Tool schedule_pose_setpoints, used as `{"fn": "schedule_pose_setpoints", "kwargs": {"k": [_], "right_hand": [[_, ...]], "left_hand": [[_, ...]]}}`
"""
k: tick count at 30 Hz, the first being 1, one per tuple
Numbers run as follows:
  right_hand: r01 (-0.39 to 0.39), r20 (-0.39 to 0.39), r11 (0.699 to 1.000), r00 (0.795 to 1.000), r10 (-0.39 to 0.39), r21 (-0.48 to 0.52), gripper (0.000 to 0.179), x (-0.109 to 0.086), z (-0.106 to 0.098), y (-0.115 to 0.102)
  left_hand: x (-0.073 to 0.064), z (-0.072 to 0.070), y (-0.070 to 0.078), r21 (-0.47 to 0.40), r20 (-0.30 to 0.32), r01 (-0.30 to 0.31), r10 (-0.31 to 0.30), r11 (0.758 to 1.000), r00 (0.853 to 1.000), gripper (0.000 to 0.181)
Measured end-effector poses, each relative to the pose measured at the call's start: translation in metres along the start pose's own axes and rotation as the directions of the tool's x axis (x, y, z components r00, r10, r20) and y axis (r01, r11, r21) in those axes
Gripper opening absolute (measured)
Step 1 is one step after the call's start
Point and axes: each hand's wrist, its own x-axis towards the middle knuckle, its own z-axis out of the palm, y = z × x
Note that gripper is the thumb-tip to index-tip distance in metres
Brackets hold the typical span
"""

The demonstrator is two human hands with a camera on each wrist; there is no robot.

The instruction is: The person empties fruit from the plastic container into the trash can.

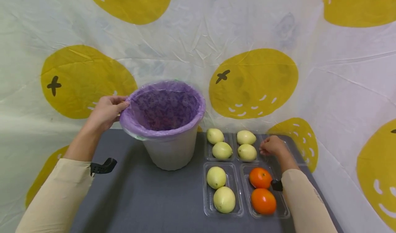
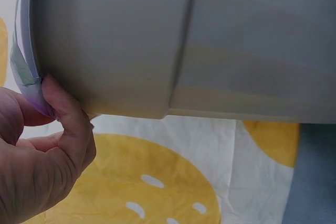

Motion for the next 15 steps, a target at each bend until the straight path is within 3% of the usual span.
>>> {"fn": "schedule_pose_setpoints", "kwargs": {"k": [15], "right_hand": [[0.007, -0.014, 0.993, 1.000, -0.006, 0.115, 0.039, -0.005, -0.010, 0.004]], "left_hand": [[0.003, 0.001, -0.002, -0.019, 0.003, -0.007, 0.007, 1.000, 1.000, 0.053]]}}
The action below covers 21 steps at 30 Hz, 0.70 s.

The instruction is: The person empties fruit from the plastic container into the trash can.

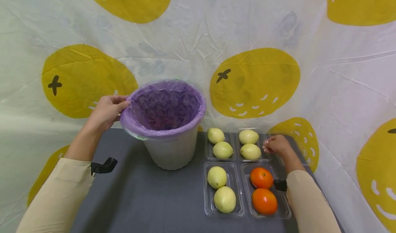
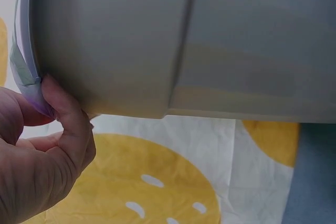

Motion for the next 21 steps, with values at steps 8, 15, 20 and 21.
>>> {"fn": "schedule_pose_setpoints", "kwargs": {"k": [8, 15, 20, 21], "right_hand": [[0.013, -0.015, 1.000, 1.000, -0.013, 0.022, 0.037, -0.002, -0.009, 0.000], [0.024, 0.001, 0.999, 1.000, -0.024, 0.030, 0.043, -0.011, -0.014, -0.009], [0.039, 0.015, 0.998, 0.999, -0.040, 0.041, 0.045, -0.020, -0.017, -0.020], [0.046, 0.017, 0.998, 0.999, -0.047, 0.047, 0.044, -0.021, -0.018, -0.022]], "left_hand": [[0.000, -0.001, 0.001, -0.009, -0.007, 0.008, -0.008, 1.000, 1.000, 0.053], [-0.002, -0.001, 0.003, -0.018, -0.004, 0.009, -0.009, 1.000, 1.000, 0.051], [-0.002, 0.000, 0.003, -0.021, -0.001, 0.015, -0.015, 1.000, 1.000, 0.051], [-0.002, 0.000, 0.003, -0.020, -0.001, 0.016, -0.016, 1.000, 1.000, 0.051]]}}
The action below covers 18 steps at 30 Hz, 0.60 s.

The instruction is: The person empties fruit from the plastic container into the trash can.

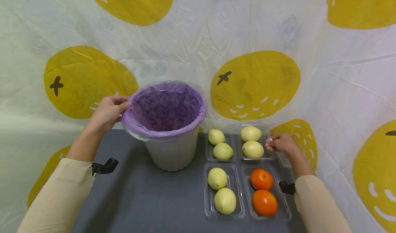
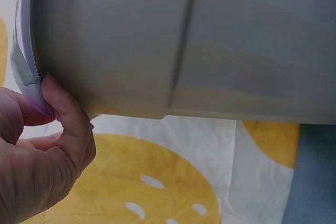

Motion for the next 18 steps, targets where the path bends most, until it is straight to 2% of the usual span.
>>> {"fn": "schedule_pose_setpoints", "kwargs": {"k": [5, 8, 18], "right_hand": [[0.032, 0.021, 0.999, 0.999, -0.032, 0.031, 0.044, -0.006, -0.005, -0.008], [0.048, 0.034, 0.999, 0.998, -0.049, 0.015, 0.044, -0.009, -0.005, -0.015], [0.097, 0.049, 0.995, 0.994, -0.097, -0.009, 0.041, -0.018, -0.002, -0.053]], "left_hand": [[0.000, 0.002, 0.000, 0.002, 0.006, 0.001, -0.001, 1.000, 1.000, 0.050], [0.001, 0.002, -0.001, 0.003, 0.008, 0.006, -0.006, 1.000, 1.000, 0.050], [0.001, 0.000, 0.000, 0.012, 0.011, 0.002, -0.002, 1.000, 1.000, 0.052]]}}
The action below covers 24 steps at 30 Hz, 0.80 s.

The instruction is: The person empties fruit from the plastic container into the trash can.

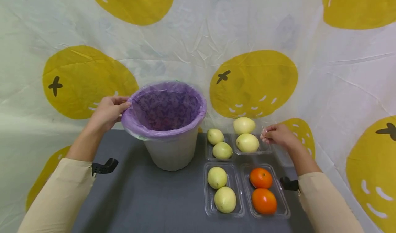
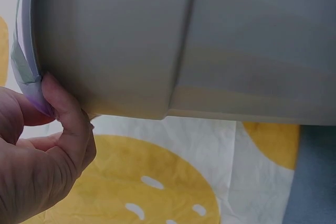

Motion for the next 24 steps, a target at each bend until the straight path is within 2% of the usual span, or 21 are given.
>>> {"fn": "schedule_pose_setpoints", "kwargs": {"k": [6, 12, 18, 24], "right_hand": [[0.040, 0.039, 0.999, 0.998, -0.041, 0.021, 0.036, -0.001, -0.005, -0.016], [0.049, 0.027, 0.999, 0.998, -0.049, 0.016, 0.035, -0.004, -0.011, -0.038], [0.057, 0.017, 0.998, 0.998, -0.057, -0.040, 0.037, -0.007, -0.022, -0.064], [0.085, 0.013, 0.994, 0.996, -0.084, -0.070, 0.037, -0.009, -0.024, -0.094]], "left_hand": [[-0.001, 0.000, 0.000, 0.001, -0.002, 0.006, -0.006, 1.000, 1.000, 0.051], [-0.001, 0.000, -0.001, -0.001, -0.006, 0.004, -0.004, 1.000, 1.000, 0.051], [-0.001, 0.001, -0.002, -0.005, -0.006, 0.006, -0.006, 1.000, 1.000, 0.051], [-0.001, 0.002, -0.001, -0.003, -0.014, -0.006, 0.006, 1.000, 1.000, 0.051]]}}
